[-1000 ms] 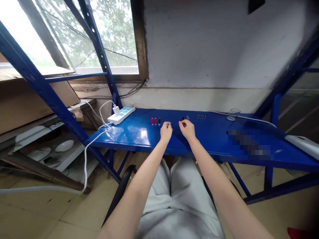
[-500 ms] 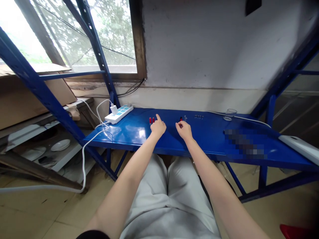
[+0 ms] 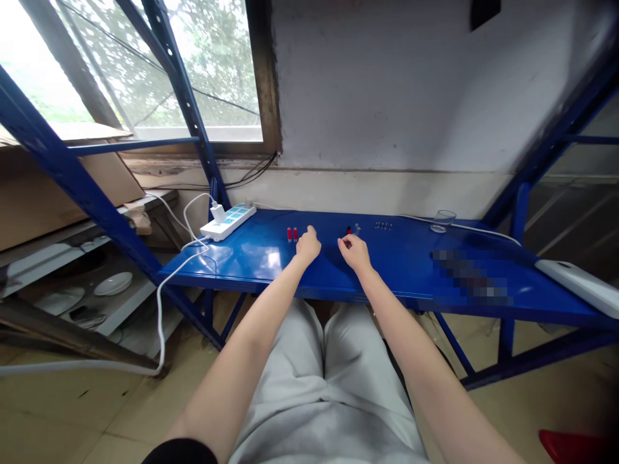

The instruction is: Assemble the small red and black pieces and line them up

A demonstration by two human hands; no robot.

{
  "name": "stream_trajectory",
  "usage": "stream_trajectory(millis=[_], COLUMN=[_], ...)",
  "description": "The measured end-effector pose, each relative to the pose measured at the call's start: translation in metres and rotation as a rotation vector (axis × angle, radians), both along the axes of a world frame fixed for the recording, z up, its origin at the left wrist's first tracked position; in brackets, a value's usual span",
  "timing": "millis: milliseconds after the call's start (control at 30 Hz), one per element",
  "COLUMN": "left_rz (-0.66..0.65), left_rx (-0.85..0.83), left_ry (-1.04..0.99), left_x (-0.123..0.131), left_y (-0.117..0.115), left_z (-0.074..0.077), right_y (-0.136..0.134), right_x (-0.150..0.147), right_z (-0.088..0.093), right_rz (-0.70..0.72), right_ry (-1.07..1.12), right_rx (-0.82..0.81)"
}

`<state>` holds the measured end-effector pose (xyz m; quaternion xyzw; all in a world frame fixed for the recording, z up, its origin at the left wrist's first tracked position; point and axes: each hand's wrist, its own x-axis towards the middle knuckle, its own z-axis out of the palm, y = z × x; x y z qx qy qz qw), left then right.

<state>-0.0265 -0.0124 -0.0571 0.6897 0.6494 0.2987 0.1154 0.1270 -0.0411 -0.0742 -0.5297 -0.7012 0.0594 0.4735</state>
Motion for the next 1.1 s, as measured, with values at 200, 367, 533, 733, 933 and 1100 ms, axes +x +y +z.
stream_trajectory(millis=[200,367,533,733,933,1100], left_rz=[-0.184,-0.302,-0.402,-0.472,-0.486,-0.470], left_rx=[-0.105,-0.162,-0.168,-0.204,-0.222,-0.240], left_ry=[-0.831,-1.159,-1.194,-1.232,-1.208,-1.195], left_x=[0.011,0.012,0.007,0.008,0.008,0.008], left_y=[-0.009,-0.020,-0.025,-0.029,-0.030,-0.031], left_z=[-0.008,-0.010,-0.011,-0.011,-0.010,-0.008], right_y=[0.000,0.000,-0.004,-0.003,-0.001,-0.002], right_x=[-0.001,-0.002,-0.002,-0.002,-0.002,-0.002], right_z=[0.000,0.000,0.002,0.000,-0.002,-0.001], right_rz=[0.008,0.057,0.087,0.070,0.072,0.041], right_ry=[0.004,0.047,0.064,0.039,0.017,0.003], right_rx=[-0.025,-0.089,-0.103,-0.105,-0.071,-0.016])
